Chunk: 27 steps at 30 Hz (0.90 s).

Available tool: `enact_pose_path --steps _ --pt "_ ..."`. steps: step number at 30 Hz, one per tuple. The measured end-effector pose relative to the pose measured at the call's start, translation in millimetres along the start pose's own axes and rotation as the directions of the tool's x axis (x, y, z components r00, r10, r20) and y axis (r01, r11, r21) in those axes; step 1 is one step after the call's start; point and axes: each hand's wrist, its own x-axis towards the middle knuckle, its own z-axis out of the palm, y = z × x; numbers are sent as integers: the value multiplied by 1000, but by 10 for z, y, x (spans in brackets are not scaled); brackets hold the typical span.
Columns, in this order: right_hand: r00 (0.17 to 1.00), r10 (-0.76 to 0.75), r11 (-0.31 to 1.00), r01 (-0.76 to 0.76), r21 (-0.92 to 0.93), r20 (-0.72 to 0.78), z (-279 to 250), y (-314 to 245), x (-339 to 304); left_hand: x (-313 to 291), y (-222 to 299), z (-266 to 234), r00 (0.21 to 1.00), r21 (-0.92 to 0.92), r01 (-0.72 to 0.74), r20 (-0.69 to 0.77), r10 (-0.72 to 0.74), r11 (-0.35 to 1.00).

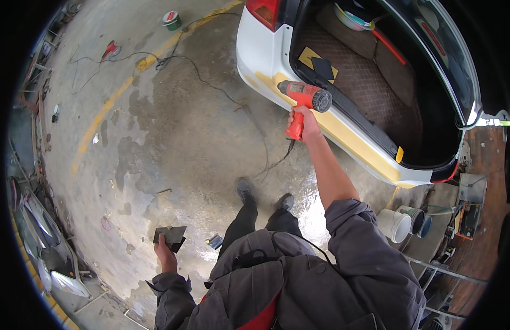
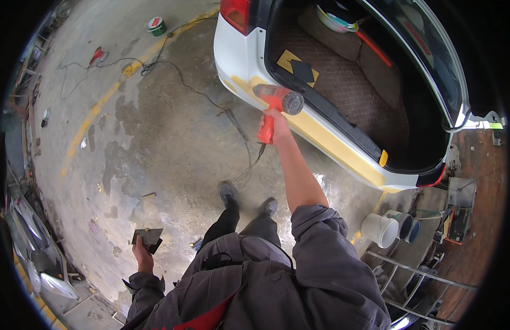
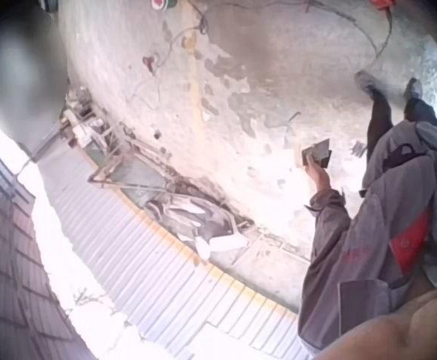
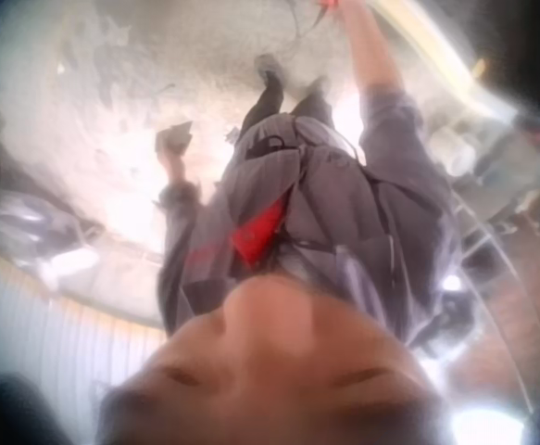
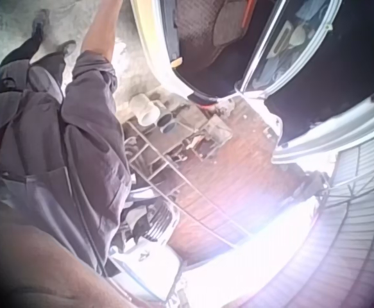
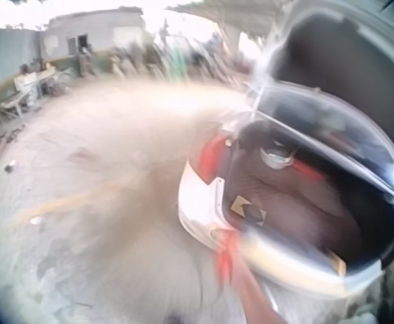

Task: The person sits on the floor and handles a sanding block, then stands and uses a red heat gun to apply heat to the rear bumper of a white car. The person moves along the bumper, directing the heat gun at various sections.

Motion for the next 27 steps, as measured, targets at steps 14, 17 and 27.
enact_pose_path --steps 14,17,27 --pt "999 -30 999 30 -10 -27 -338 101 -108 78 115 138 997 4 -11 70 11 1000" --pt "997 -47 999 47 4 -68 -378 105 -177 107 121 160 996 9 -15 86 15 1000" --pt "713 -683 331 495 -803 159 -688 819 104 99 143 172 998 37 18 63 -20 999"
